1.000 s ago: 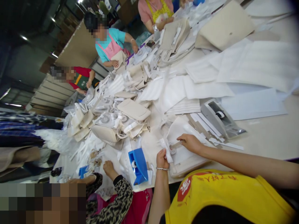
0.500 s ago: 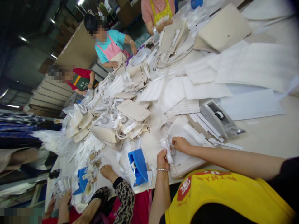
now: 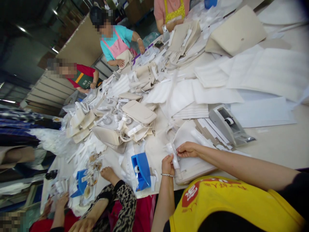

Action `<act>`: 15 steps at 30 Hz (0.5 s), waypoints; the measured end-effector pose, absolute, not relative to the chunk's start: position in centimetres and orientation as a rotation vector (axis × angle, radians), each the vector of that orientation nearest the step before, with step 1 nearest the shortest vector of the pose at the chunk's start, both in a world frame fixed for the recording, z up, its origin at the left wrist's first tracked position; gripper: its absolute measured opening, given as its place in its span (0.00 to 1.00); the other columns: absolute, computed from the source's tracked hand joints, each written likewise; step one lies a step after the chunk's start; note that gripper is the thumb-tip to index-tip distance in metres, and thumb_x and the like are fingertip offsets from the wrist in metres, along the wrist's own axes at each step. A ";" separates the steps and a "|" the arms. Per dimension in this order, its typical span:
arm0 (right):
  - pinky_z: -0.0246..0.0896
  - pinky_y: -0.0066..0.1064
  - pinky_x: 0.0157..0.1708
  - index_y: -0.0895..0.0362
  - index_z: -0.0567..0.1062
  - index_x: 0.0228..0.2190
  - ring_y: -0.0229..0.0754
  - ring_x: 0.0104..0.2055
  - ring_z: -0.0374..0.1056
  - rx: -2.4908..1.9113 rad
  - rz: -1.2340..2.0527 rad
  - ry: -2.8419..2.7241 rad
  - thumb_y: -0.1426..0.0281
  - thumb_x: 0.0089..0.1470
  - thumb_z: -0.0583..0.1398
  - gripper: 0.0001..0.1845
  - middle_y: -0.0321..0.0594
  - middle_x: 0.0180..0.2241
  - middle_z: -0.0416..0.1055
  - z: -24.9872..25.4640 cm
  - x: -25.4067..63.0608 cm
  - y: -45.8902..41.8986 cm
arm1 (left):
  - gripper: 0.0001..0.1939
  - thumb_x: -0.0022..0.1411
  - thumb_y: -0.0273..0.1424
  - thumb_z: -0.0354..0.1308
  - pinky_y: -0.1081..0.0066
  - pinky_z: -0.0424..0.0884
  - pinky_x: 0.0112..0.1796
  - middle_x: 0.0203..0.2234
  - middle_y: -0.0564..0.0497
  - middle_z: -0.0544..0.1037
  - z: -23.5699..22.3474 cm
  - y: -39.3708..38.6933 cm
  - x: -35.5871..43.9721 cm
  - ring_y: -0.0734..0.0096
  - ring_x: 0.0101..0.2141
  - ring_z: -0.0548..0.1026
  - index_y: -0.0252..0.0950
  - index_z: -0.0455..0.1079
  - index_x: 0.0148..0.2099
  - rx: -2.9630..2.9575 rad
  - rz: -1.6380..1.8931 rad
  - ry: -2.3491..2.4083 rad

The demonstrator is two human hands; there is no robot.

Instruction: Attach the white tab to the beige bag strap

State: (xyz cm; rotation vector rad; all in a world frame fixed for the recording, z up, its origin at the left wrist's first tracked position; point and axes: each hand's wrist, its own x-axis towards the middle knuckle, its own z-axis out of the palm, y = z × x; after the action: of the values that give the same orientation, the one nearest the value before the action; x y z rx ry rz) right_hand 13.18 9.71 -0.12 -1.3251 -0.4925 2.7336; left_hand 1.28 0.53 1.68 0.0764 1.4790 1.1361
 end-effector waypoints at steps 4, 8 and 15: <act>0.64 0.21 0.24 0.63 0.66 0.21 0.30 0.21 0.63 -1.260 2.702 -0.469 0.76 0.40 0.61 0.06 0.36 0.17 0.66 -1.0 13.1 8.9 | 0.17 0.34 0.37 0.63 0.77 0.44 0.18 0.09 0.60 0.57 2.0 0.6 1.6 0.86 0.13 0.51 0.30 0.62 0.19 0.084 1.102 1.483; 0.59 0.21 0.19 0.63 0.66 0.18 0.29 0.17 0.58 -1.350 2.560 -0.624 0.70 0.36 0.63 0.12 0.33 0.13 0.62 -1.4 12.5 7.9 | 0.18 0.33 0.39 0.63 0.76 0.47 0.19 0.11 0.58 0.62 1.8 0.7 1.9 0.84 0.15 0.54 0.30 0.64 0.21 0.106 1.079 1.536; 0.43 0.23 0.14 0.62 0.65 0.11 0.27 0.13 0.47 -1.385 2.193 -1.204 0.57 0.35 0.59 0.21 0.29 0.08 0.54 -0.9 12.2 6.4 | 0.16 0.40 0.41 0.57 0.75 0.55 0.24 0.16 0.54 0.66 -0.1 0.0 1.8 0.77 0.20 0.60 0.32 0.67 0.26 0.333 1.054 1.669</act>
State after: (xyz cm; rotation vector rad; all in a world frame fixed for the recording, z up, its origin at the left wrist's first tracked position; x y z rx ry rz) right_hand 12.18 6.38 -0.88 -1.3846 -1.2042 2.1928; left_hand 1.82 0.01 -0.09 0.3332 1.6693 1.0540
